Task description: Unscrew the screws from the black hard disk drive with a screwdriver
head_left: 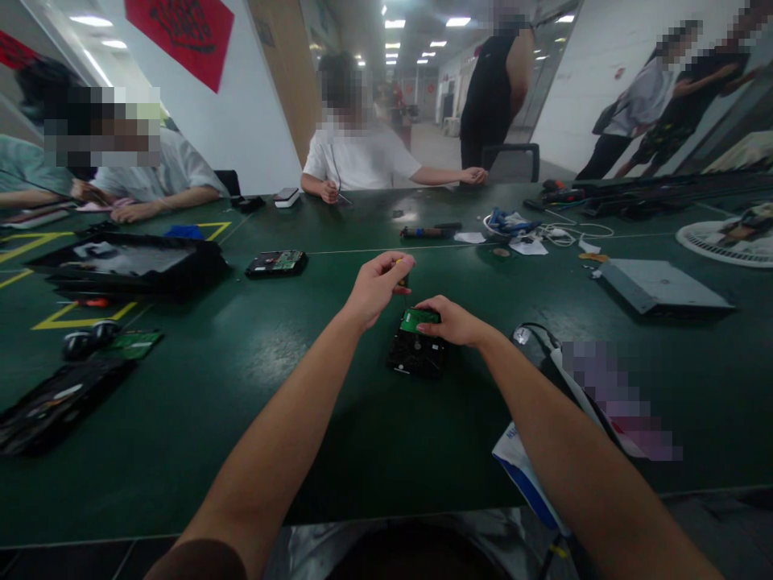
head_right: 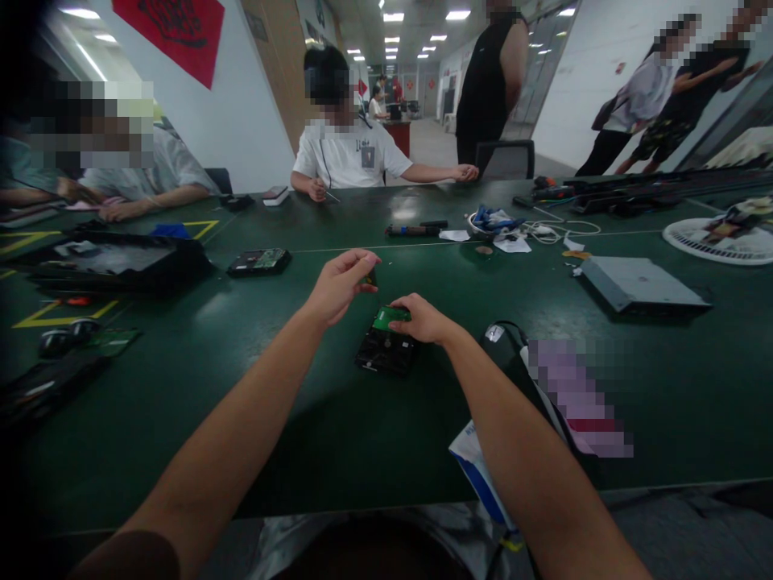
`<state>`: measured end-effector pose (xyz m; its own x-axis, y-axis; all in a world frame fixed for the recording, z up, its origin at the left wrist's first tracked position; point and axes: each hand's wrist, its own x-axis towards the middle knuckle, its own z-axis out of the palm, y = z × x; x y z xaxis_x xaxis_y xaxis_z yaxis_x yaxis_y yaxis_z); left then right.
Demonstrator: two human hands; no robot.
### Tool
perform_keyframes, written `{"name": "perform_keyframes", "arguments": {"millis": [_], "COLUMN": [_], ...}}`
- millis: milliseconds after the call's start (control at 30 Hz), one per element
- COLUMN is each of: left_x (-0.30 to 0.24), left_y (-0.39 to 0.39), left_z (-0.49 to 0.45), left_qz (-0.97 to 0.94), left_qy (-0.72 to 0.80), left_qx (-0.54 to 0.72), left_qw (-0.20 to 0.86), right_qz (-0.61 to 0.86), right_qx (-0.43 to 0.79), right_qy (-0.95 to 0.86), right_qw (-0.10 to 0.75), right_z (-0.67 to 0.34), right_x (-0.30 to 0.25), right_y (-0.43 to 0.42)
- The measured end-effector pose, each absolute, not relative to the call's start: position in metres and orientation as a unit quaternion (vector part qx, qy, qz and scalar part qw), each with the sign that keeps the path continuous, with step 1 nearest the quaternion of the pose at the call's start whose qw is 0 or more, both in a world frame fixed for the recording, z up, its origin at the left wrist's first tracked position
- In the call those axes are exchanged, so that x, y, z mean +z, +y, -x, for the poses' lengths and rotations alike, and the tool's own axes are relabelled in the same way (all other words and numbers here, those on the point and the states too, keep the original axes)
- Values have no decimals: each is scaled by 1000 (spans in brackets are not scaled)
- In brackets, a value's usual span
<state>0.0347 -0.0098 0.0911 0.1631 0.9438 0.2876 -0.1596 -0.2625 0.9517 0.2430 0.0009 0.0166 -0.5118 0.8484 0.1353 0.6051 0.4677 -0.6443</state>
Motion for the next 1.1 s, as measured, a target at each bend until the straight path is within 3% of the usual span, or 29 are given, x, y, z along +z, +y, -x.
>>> {"name": "perform_keyframes", "arguments": {"millis": [333,767,1100], "left_x": [92,96,94], "left_y": [-10,-9,-8], "left_z": [-31,-27,-29], "left_qz": [-496,-546,-488], "left_qy": [308,367,325], "left_qx": [550,541,550], "left_qw": [596,524,595], "right_qz": [439,448,444], "right_qx": [275,281,276], "right_qy": [-826,-822,-825], "right_qw": [220,214,212], "right_z": [-244,-244,-244], "right_x": [15,16,17], "right_y": [3,1,2]}}
